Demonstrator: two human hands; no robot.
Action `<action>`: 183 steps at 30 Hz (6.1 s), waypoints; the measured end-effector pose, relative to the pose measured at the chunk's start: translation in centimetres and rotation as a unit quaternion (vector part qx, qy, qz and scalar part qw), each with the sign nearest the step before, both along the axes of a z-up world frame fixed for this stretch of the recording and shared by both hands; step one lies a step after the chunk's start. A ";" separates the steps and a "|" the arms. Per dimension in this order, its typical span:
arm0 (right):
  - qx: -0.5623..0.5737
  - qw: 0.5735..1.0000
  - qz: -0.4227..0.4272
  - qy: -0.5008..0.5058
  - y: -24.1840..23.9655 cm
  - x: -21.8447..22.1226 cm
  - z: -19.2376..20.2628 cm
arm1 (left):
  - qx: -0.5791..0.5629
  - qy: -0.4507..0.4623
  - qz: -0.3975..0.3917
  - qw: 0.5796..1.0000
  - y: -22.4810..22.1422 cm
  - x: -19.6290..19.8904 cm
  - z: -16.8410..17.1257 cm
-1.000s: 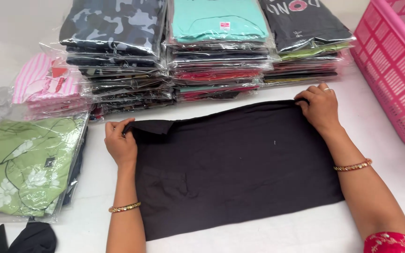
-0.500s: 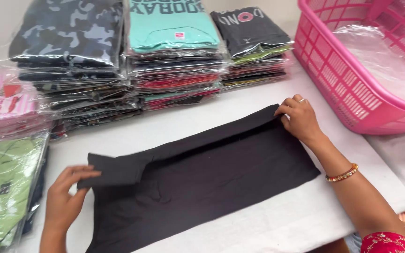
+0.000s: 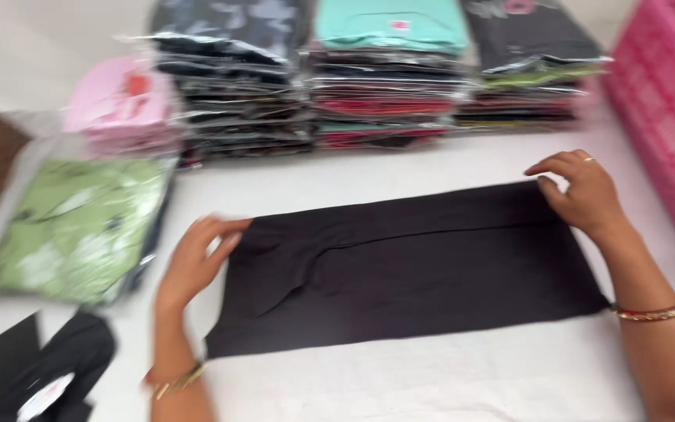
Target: The person folds a green floral shirt and a black t-shirt on a white table. They place each folded item into a clear plastic bag and stack the packaged clothes with other pre-packaged items.
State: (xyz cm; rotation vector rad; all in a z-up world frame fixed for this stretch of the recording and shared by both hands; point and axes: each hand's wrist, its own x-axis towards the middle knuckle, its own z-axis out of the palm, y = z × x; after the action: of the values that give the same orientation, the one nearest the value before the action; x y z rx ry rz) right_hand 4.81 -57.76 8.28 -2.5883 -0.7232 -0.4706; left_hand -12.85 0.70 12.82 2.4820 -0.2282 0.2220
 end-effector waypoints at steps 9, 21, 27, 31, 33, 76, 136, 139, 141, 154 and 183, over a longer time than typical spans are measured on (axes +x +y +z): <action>-0.090 0.990 -0.017 0.107 -1.0 5.1 -5.0 | 0.111 0.063 0.138 0.982 2.3 6.5 -7.2; 0.110 0.970 -0.134 0.170 -2.9 7.1 -4.5 | -0.027 0.097 0.196 0.975 4.9 9.5 -6.2; 0.039 0.993 -0.106 -0.016 2.5 4.9 -2.6 | 0.141 -0.040 0.191 0.971 0.0 11.5 -5.7; -0.054 0.996 0.065 -0.003 9.4 1.9 -2.8 | 0.224 -0.053 0.029 0.973 -8.0 11.5 -8.2; -0.097 0.991 0.078 0.039 10.8 0.7 -4.5 | 0.218 -0.031 -0.018 0.975 -10.1 11.0 -9.5; -0.215 0.974 -0.002 0.066 2.6 2.3 -9.9 | 0.203 -0.023 0.097 0.974 -6.3 7.6 -9.0; 0.011 0.987 -0.088 0.133 -4.5 6.2 -9.2 | 0.171 0.004 0.087 0.981 -3.0 8.7 -13.3; 0.007 0.987 -0.089 0.132 -4.5 6.2 -9.3 | 0.168 0.003 0.084 0.982 -3.0 8.7 -13.1; 0.001 0.988 -0.088 0.127 -4.5 6.2 -9.5 | 0.168 0.007 0.084 0.982 -3.1 8.5 -12.9; -0.033 0.989 -0.086 0.112 -4.4 6.8 -10.4 | 0.169 0.008 0.088 0.982 -3.0 8.7 -13.2; 0.051 0.976 0.000 0.211 -4.7 2.2 -3.6 | 0.182 -0.025 0.063 0.981 -3.5 7.7 -12.8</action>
State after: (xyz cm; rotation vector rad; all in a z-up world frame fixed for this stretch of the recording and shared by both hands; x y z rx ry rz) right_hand 7.00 -62.46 4.70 -2.4695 -0.5324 0.0481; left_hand -5.13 -2.76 -0.02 2.8605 -0.1410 0.3202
